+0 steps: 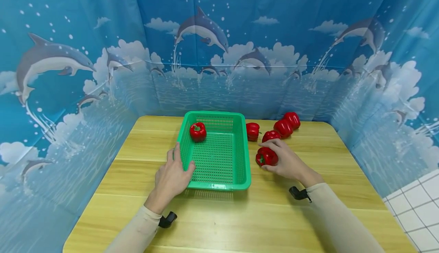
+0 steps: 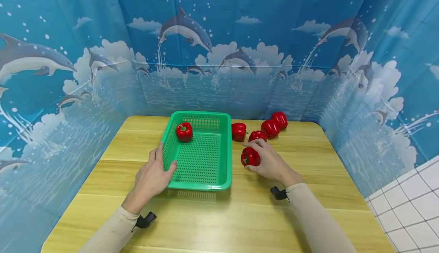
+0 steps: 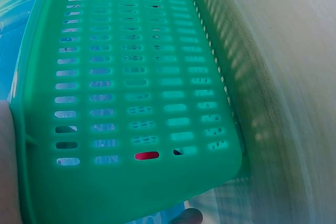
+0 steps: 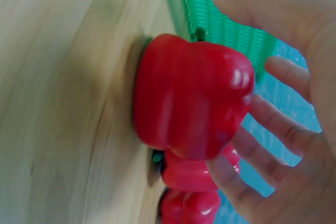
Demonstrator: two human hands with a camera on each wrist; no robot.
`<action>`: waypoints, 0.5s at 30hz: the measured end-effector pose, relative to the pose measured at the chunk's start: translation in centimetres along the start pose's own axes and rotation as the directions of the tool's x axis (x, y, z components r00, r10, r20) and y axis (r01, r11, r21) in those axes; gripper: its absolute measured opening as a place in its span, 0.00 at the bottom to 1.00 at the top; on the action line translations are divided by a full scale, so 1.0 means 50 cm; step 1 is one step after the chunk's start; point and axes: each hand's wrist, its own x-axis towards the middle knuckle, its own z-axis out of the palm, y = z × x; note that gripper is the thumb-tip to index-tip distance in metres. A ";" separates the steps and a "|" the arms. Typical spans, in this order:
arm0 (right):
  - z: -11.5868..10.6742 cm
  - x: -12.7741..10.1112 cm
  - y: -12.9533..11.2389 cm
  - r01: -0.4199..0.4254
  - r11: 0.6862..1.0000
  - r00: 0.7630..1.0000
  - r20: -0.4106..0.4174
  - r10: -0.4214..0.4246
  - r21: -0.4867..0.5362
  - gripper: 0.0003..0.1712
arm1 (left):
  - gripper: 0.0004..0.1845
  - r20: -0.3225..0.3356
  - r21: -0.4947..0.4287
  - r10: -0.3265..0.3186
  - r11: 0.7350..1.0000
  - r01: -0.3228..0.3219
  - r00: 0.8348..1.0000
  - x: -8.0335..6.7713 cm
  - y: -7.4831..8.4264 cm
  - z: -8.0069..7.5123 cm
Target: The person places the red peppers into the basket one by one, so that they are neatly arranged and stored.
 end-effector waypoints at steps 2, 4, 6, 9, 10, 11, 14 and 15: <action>0.002 -0.002 0.005 0.012 1.000 1.000 0.015 -0.012 -0.019 0.47 | 0.54 0.003 0.001 -0.004 1.000 0.004 1.000 0.000 0.000 0.001; 0.005 -0.003 0.011 0.023 0.999 0.999 0.025 -0.022 -0.035 0.47 | 0.54 0.002 0.002 -0.003 1.000 0.003 1.000 0.001 0.000 0.001; 0.007 -0.005 0.014 0.031 0.999 0.999 0.032 -0.030 -0.044 0.48 | 0.53 0.003 0.000 -0.002 1.000 0.002 1.000 0.002 0.000 0.002; 0.011 -0.005 0.018 0.036 0.998 0.999 0.040 -0.034 -0.050 0.48 | 0.53 0.004 -0.004 0.000 1.000 0.000 1.000 0.003 0.001 0.003; 0.012 -0.004 0.019 0.036 0.998 0.998 0.044 -0.034 -0.051 0.48 | 0.53 0.006 -0.005 -0.001 1.000 0.001 1.000 0.003 0.000 0.002; 0.013 -0.003 0.020 0.035 0.998 0.998 0.047 -0.033 -0.052 0.49 | 0.53 0.007 -0.005 -0.004 1.000 0.004 1.000 0.002 0.000 0.002; 0.016 0.000 0.022 0.036 0.998 0.998 0.056 -0.033 -0.053 0.49 | 0.53 0.004 -0.003 -0.008 1.000 0.008 1.000 0.001 -0.001 0.002; 0.017 0.001 0.022 0.033 0.998 0.998 0.059 -0.030 -0.054 0.49 | 0.53 0.001 -0.001 -0.007 1.000 0.007 1.000 0.001 -0.001 0.001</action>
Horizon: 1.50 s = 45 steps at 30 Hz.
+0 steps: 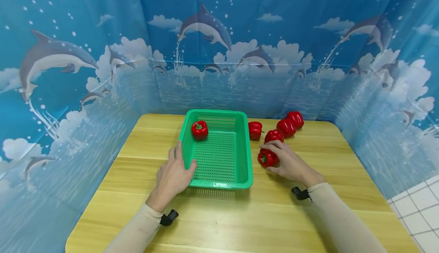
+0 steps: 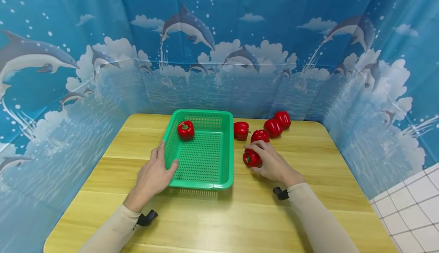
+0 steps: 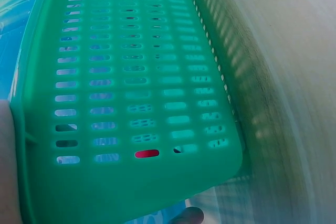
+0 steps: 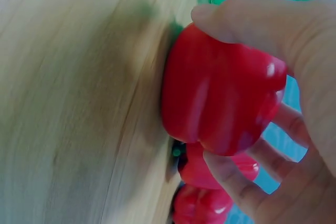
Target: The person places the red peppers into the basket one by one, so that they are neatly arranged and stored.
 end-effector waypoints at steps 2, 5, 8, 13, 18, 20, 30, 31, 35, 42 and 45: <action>0.000 0.000 0.003 0.001 1.000 1.000 0.004 -0.001 -0.006 0.48 | 0.53 -0.005 0.001 0.003 1.000 -0.003 1.000 0.000 0.001 0.000; 0.001 -0.002 0.007 0.005 1.000 1.000 0.011 -0.005 -0.012 0.47 | 0.53 -0.002 0.002 0.005 1.000 -0.005 1.000 0.001 0.002 0.001; 0.001 -0.002 0.011 0.016 1.000 1.000 0.022 -0.016 -0.013 0.47 | 0.53 0.005 0.002 0.001 1.000 -0.001 1.000 -0.001 0.003 0.002; 0.000 0.002 0.013 0.025 1.000 0.999 0.040 -0.025 -0.011 0.47 | 0.53 0.003 0.005 -0.003 1.000 0.003 1.000 -0.002 0.003 -0.001; -0.009 0.007 0.012 0.020 1.000 0.998 0.054 -0.020 -0.003 0.47 | 0.54 0.012 0.014 -0.006 1.000 0.006 1.000 0.002 0.005 -0.008; -0.013 0.007 0.012 0.015 1.000 0.998 0.054 -0.015 -0.001 0.47 | 0.54 0.012 0.015 -0.005 1.000 0.005 1.000 0.004 0.006 -0.011; -0.017 0.000 0.015 0.016 1.000 0.997 0.069 -0.016 0.001 0.45 | 0.54 0.013 0.017 -0.003 1.000 0.002 1.000 -0.003 0.004 -0.007; -0.017 0.001 0.016 0.013 1.000 0.997 0.071 -0.013 0.003 0.45 | 0.54 0.011 0.016 -0.003 1.000 0.003 1.000 -0.003 0.004 -0.007; -0.021 -0.001 0.015 -0.015 1.000 0.998 0.063 0.015 0.003 0.45 | 0.54 0.006 0.014 0.001 1.000 -0.001 1.000 -0.001 0.006 -0.006; -0.020 -0.005 0.015 -0.019 1.000 0.999 0.049 0.019 0.000 0.44 | 0.54 0.017 0.023 -0.004 1.000 0.004 1.000 -0.002 0.005 -0.007; -0.015 -0.010 0.016 -0.021 1.000 0.999 0.045 0.021 0.003 0.43 | 0.55 0.024 0.024 -0.005 1.000 0.005 1.000 -0.003 0.002 -0.006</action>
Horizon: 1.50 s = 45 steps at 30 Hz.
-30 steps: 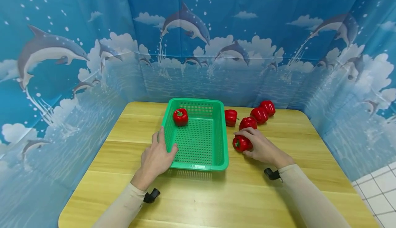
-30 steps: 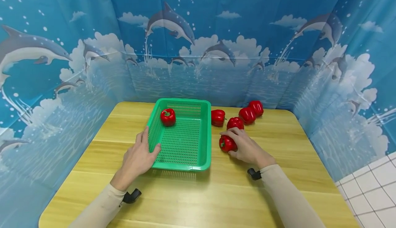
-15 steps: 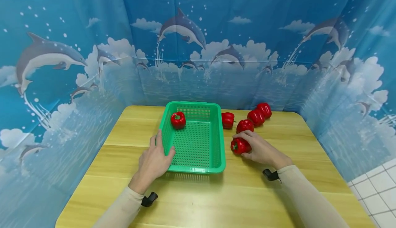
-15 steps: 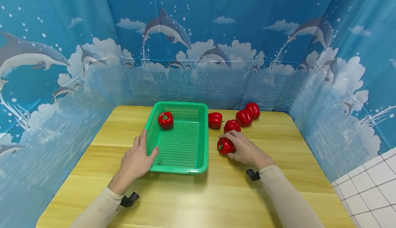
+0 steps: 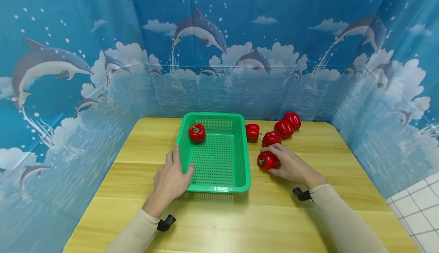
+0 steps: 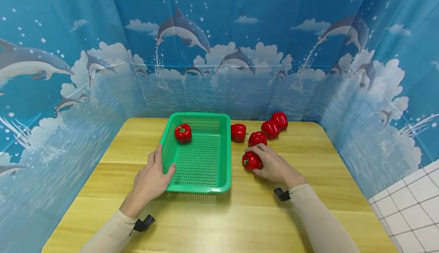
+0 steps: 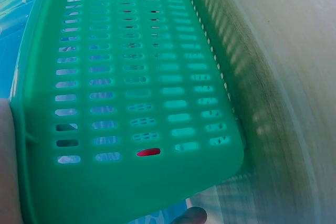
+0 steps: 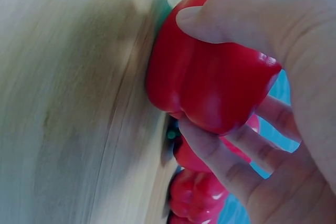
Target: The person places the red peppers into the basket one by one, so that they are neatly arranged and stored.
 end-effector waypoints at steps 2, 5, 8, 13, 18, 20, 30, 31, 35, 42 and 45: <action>0.001 -0.003 0.001 -0.007 1.000 1.000 -0.007 0.007 0.003 0.44 | 0.55 -0.003 -0.003 0.004 1.000 -0.004 1.000 -0.001 0.000 0.001; 0.002 -0.007 0.002 -0.007 1.000 1.000 -0.017 0.007 0.000 0.44 | 0.54 -0.010 -0.005 0.011 1.000 -0.012 1.000 -0.002 0.000 0.002; 0.001 -0.011 0.001 -0.009 1.000 1.000 -0.019 0.009 -0.002 0.44 | 0.54 -0.009 -0.005 0.014 1.000 -0.014 1.000 -0.002 -0.001 0.003; -0.002 -0.012 -0.001 0.000 1.000 1.000 -0.019 0.000 0.004 0.44 | 0.54 -0.008 -0.007 0.013 1.000 -0.013 1.000 -0.004 -0.002 0.003; -0.005 -0.013 -0.002 0.012 1.000 0.999 -0.038 -0.012 0.002 0.44 | 0.54 -0.021 -0.003 0.023 1.000 -0.023 1.000 -0.004 -0.001 0.002; -0.006 -0.014 -0.003 0.020 1.000 0.999 -0.047 -0.020 -0.001 0.44 | 0.54 -0.022 0.002 0.025 1.000 -0.025 0.999 -0.006 -0.001 0.002; -0.027 -0.003 -0.022 0.002 1.000 0.997 -0.081 0.000 0.023 0.44 | 0.54 -0.016 -0.002 0.020 1.000 -0.020 1.000 -0.005 -0.003 0.002; -0.032 -0.002 -0.025 -0.005 1.000 0.996 -0.090 0.006 0.021 0.45 | 0.54 -0.021 -0.001 0.024 1.000 -0.024 0.999 -0.004 -0.001 0.001; -0.043 0.005 -0.039 -0.010 1.000 0.994 -0.108 0.011 0.012 0.45 | 0.54 -0.022 -0.001 0.026 1.000 -0.026 0.999 0.000 0.004 -0.004; -0.042 0.014 -0.048 0.018 0.999 0.989 -0.147 -0.013 0.033 0.46 | 0.53 -0.016 0.000 0.026 1.000 -0.026 1.000 -0.006 0.004 -0.002; -0.044 0.021 -0.053 0.027 0.998 0.985 -0.169 -0.018 0.050 0.46 | 0.53 -0.015 0.004 0.029 1.000 -0.029 0.999 -0.006 0.003 -0.002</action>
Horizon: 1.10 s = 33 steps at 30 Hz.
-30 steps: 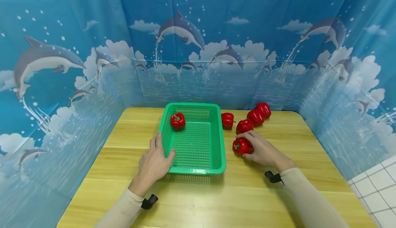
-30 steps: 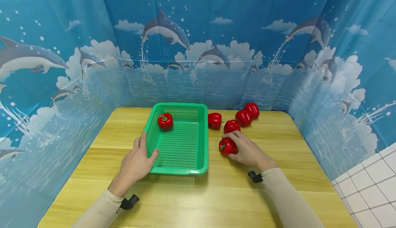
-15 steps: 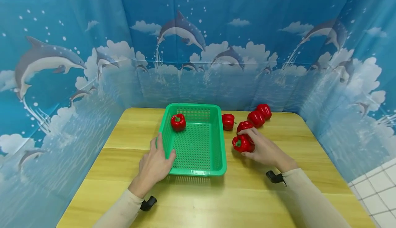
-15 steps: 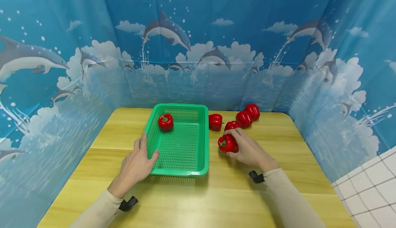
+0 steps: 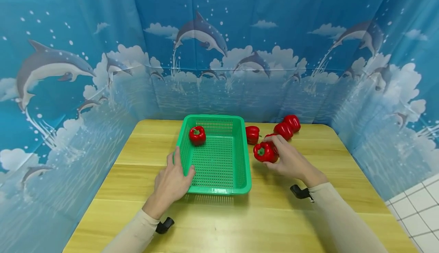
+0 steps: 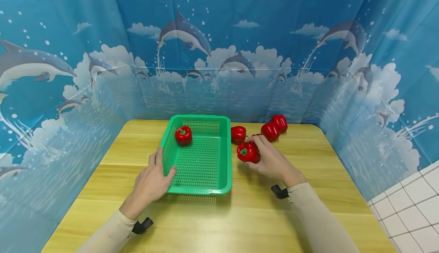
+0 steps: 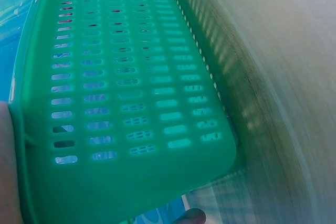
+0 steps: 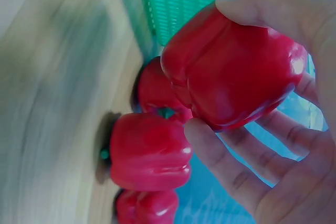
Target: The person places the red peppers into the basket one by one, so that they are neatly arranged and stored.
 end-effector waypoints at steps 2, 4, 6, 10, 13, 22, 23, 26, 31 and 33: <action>-0.002 0.007 -0.005 0.006 1.000 1.000 -0.012 -0.006 0.014 0.46 | 0.53 0.001 -0.001 0.000 1.000 0.000 1.000 0.000 -0.001 0.000; -0.004 0.013 -0.009 0.014 1.000 1.000 -0.028 -0.014 0.022 0.47 | 0.54 0.002 -0.003 -0.001 1.000 0.001 1.000 0.001 -0.001 0.000; -0.007 0.019 -0.013 0.030 0.999 0.998 -0.047 -0.029 0.023 0.48 | 0.54 0.005 -0.005 -0.001 1.000 0.001 1.000 0.001 -0.001 0.000; -0.013 0.033 -0.022 0.048 0.999 0.995 -0.084 -0.046 0.022 0.49 | 0.54 0.011 0.002 0.000 1.000 0.000 1.000 0.004 -0.002 -0.001; -0.017 0.044 -0.032 0.040 0.999 0.994 -0.102 -0.036 0.036 0.50 | 0.54 0.010 0.007 -0.001 1.000 0.001 1.000 0.005 -0.003 -0.002; -0.019 0.073 -0.068 0.020 0.999 0.995 -0.097 -0.018 0.029 0.52 | 0.54 0.011 0.013 0.002 1.000 -0.002 1.000 0.003 -0.003 0.001; -0.018 0.076 -0.071 0.021 0.999 0.995 -0.094 -0.019 0.028 0.52 | 0.54 0.011 0.013 0.002 1.000 -0.002 1.000 0.003 -0.003 0.001; -0.015 0.087 -0.078 0.029 0.999 0.996 -0.085 -0.026 0.034 0.51 | 0.54 0.016 0.010 0.001 1.000 -0.001 1.000 0.002 -0.003 0.001; -0.011 0.107 -0.089 0.044 0.998 0.996 -0.074 -0.041 0.038 0.50 | 0.54 0.015 0.006 -0.001 1.000 0.001 1.000 0.002 -0.003 0.001; -0.011 0.115 -0.094 0.047 0.998 0.997 -0.069 -0.045 0.037 0.49 | 0.54 0.015 0.005 -0.001 1.000 0.001 1.000 0.002 -0.003 0.001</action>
